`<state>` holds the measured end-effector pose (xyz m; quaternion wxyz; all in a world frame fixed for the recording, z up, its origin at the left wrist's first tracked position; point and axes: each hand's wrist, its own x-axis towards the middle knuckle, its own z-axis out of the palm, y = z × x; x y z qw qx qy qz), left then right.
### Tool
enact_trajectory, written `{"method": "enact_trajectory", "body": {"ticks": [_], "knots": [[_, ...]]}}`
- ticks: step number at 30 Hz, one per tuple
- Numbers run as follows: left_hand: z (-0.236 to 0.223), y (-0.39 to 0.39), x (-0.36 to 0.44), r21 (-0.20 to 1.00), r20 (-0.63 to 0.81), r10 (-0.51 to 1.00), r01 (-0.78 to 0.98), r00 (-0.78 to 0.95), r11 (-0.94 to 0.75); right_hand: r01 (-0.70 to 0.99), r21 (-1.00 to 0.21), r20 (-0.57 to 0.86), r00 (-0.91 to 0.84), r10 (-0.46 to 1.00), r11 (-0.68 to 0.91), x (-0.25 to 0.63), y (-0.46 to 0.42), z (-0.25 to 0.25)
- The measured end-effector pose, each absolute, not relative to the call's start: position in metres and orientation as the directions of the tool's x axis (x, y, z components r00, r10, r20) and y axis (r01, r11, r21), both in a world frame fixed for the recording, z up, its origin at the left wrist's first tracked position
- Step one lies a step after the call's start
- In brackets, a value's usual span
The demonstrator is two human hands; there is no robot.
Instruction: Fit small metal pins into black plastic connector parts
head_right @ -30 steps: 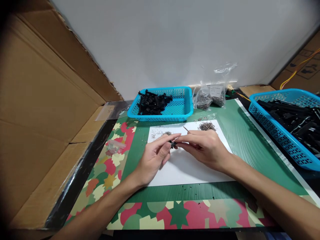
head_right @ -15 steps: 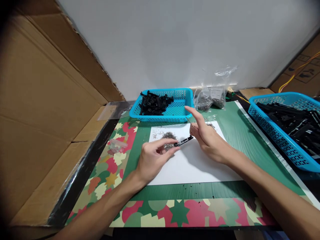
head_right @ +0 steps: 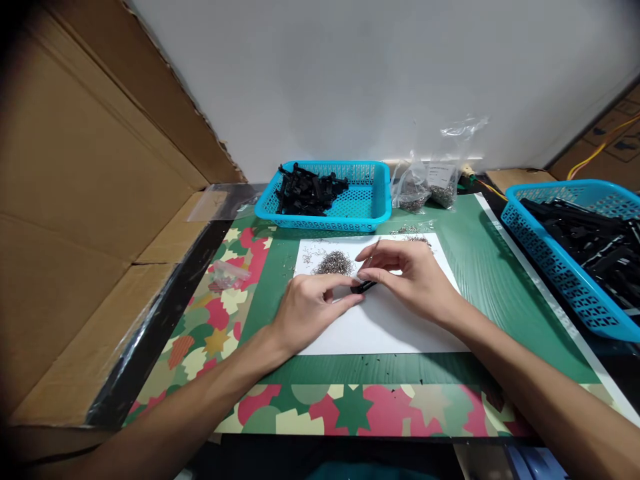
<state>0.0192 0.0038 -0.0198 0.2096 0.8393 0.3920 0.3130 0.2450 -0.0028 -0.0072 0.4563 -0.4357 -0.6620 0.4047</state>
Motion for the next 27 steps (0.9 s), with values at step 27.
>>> {"method": "enact_trajectory", "body": {"ticks": [27], "knots": [[-0.026,0.002,0.024,0.533,0.346,0.799,0.598,0.491,-0.599,0.578,-0.730,0.293,-0.219,0.931,0.366,0.236,-0.013,0.002]]}}
